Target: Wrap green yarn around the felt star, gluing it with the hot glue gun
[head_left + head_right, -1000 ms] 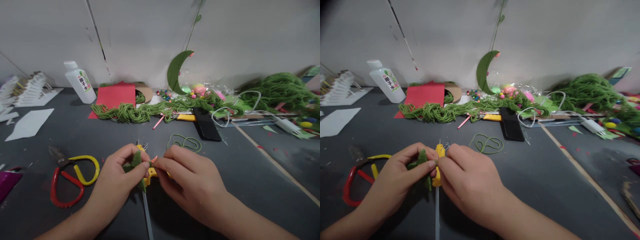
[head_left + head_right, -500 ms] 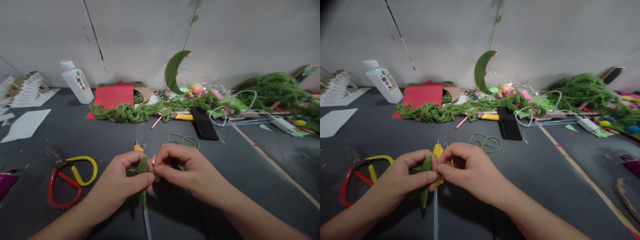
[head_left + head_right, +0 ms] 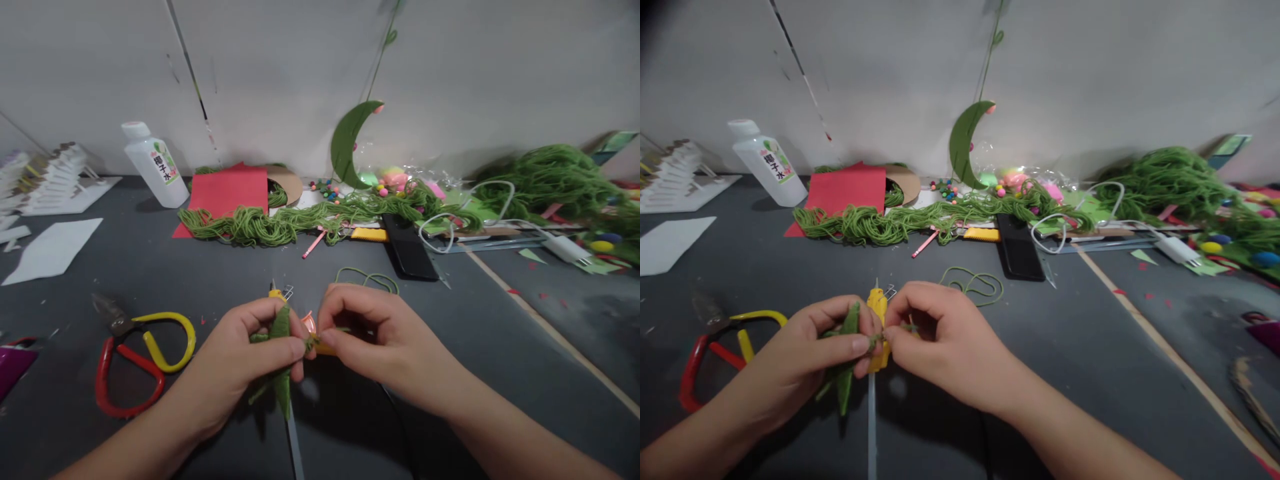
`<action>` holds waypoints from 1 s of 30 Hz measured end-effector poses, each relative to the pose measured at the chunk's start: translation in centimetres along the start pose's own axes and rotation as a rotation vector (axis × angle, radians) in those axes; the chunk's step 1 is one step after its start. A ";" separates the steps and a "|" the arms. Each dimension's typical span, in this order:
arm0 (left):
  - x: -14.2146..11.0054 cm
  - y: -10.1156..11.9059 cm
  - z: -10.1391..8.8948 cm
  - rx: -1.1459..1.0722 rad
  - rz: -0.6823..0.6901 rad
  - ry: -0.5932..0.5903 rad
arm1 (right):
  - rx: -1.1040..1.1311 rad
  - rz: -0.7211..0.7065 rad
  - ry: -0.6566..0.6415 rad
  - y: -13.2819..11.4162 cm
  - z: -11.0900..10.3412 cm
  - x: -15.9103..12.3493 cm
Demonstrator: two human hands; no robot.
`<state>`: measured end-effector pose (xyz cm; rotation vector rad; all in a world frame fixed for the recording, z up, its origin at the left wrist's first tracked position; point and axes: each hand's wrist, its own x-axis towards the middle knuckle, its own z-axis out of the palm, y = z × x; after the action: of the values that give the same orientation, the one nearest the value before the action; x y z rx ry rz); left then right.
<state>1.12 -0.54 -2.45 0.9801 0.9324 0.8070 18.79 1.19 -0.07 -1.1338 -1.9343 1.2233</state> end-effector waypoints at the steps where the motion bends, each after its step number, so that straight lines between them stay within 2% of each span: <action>1: 0.1 0.0 0.0 -0.065 -0.009 -0.011 | -0.036 -0.004 0.014 0.0 0.1 0.0; 4: 0.2 0.2 -0.1 -0.198 -0.033 -0.035 | -0.046 0.009 0.035 0.2 0.4 0.1; 9: 0.0 0.3 0.0 -0.250 -0.027 0.030 | 0.157 0.022 0.005 0.4 1.2 -0.1; 13: 0.0 0.2 0.1 -0.244 -0.021 0.040 | -0.087 -0.097 0.166 0.6 1.6 -0.2; 15: 0.0 0.1 0.1 -0.239 -0.011 0.039 | -0.212 -0.180 0.201 0.7 1.8 -0.2; 25: -0.1 -0.4 0.3 -0.061 0.170 0.224 | -0.586 -0.466 0.179 1.3 2.5 -1.1; 30: -0.1 -0.5 0.3 -0.033 0.176 0.253 | -0.744 -0.534 0.189 1.1 2.4 -1.0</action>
<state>1.42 -0.87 -2.87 0.9545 1.0546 1.1113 17.67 -0.44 -2.09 -0.9021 -2.3859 0.0965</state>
